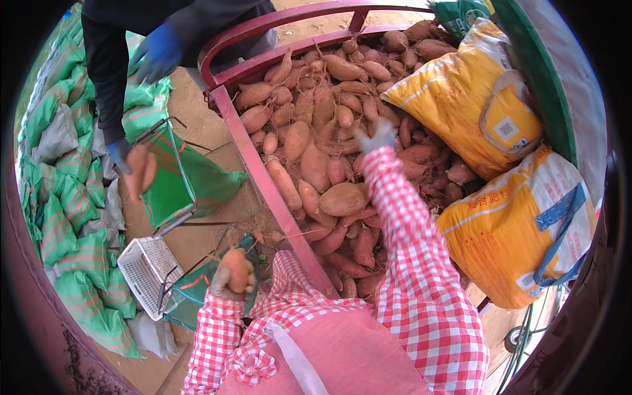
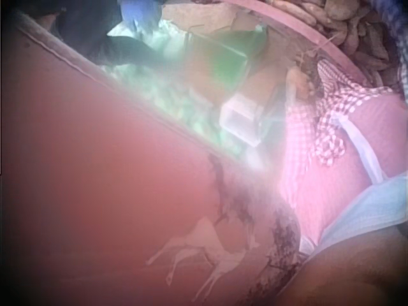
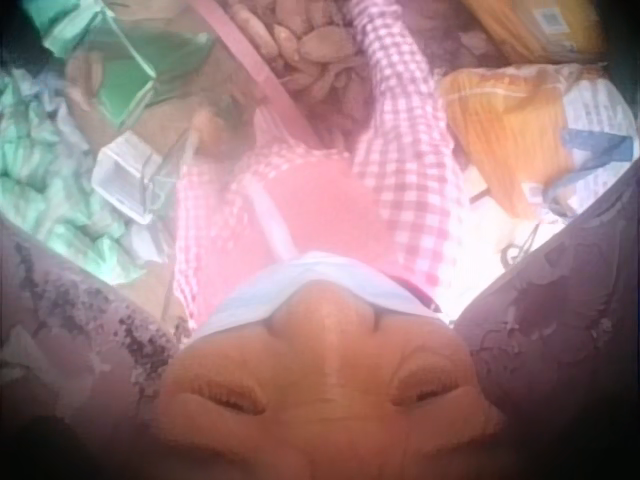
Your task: The person picks sweet potatoes from a large pile in a cart, removes attached roots and debris by hand, and places them into a green weighing bag. Another person assists by handling the bag and moving filled bags aside.
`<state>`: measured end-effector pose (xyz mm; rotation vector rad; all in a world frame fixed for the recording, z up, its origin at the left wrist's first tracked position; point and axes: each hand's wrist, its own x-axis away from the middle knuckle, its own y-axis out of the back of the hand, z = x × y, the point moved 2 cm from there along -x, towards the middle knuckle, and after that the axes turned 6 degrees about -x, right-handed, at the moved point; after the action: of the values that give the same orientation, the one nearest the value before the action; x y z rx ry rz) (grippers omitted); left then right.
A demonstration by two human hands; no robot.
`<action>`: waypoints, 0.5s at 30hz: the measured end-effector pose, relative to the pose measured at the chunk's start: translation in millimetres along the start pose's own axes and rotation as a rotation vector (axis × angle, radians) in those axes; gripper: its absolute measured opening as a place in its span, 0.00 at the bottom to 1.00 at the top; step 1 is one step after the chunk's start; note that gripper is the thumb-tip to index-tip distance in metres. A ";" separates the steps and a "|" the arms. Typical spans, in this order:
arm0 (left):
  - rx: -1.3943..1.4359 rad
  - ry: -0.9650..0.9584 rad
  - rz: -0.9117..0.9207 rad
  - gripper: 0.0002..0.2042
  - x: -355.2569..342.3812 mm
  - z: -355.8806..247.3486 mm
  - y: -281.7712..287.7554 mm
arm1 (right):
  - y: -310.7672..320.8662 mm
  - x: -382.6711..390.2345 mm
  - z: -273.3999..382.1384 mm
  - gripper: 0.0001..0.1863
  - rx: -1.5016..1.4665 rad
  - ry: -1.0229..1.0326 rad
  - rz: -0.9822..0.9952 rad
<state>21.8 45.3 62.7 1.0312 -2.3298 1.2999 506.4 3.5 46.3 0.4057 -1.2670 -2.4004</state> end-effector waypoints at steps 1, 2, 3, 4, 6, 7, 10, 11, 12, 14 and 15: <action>0.072 -0.008 -0.041 0.37 9.8 2.8 9.4 | -0.7 -26.8 -18.6 0.47 0.167 -0.057 0.071; 0.088 -0.068 -0.058 0.36 19.0 2.5 17.0 | -2.9 -47.1 -30.5 0.49 0.168 -0.043 0.073; 0.100 -0.119 -0.049 0.36 26.4 3.0 21.7 | -5.0 -63.8 -40.3 0.51 0.221 -0.104 0.091; 0.163 -0.123 -0.078 0.37 33.5 3.8 25.2 | -12.1 -74.0 -43.1 0.53 0.265 -0.103 0.112; 0.196 -0.174 -0.129 0.37 42.0 7.3 26.8 | -20.0 -87.5 -43.3 0.55 0.342 -0.103 0.157; 0.222 -0.200 -0.157 0.38 44.7 8.1 26.6 | -23.8 -90.3 -40.4 0.56 0.403 -0.109 0.117; 0.167 -0.243 -0.151 0.38 47.8 8.4 24.2 | -31.4 -98.0 -38.3 0.56 0.411 -0.143 0.112; 0.153 -0.248 -0.148 0.38 47.9 8.2 23.6 | -34.6 -99.8 -41.5 0.55 0.394 -0.162 0.238; 0.164 -0.254 -0.125 0.38 47.7 7.6 22.1 | -35.6 -97.7 -47.8 0.54 0.399 -0.194 0.334; 0.189 -0.255 -0.070 0.37 46.9 6.4 18.3 | -31.7 -87.3 -57.7 0.49 0.319 -0.113 0.339; 0.205 -0.267 -0.031 0.37 46.4 5.5 15.9 | -29.4 -75.2 -60.2 0.48 0.135 -0.083 0.275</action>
<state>-21.5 25.3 75.1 1.3760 -2.3916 1.4943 592.2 10.6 -6.0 0.1580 -1.4256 -2.1280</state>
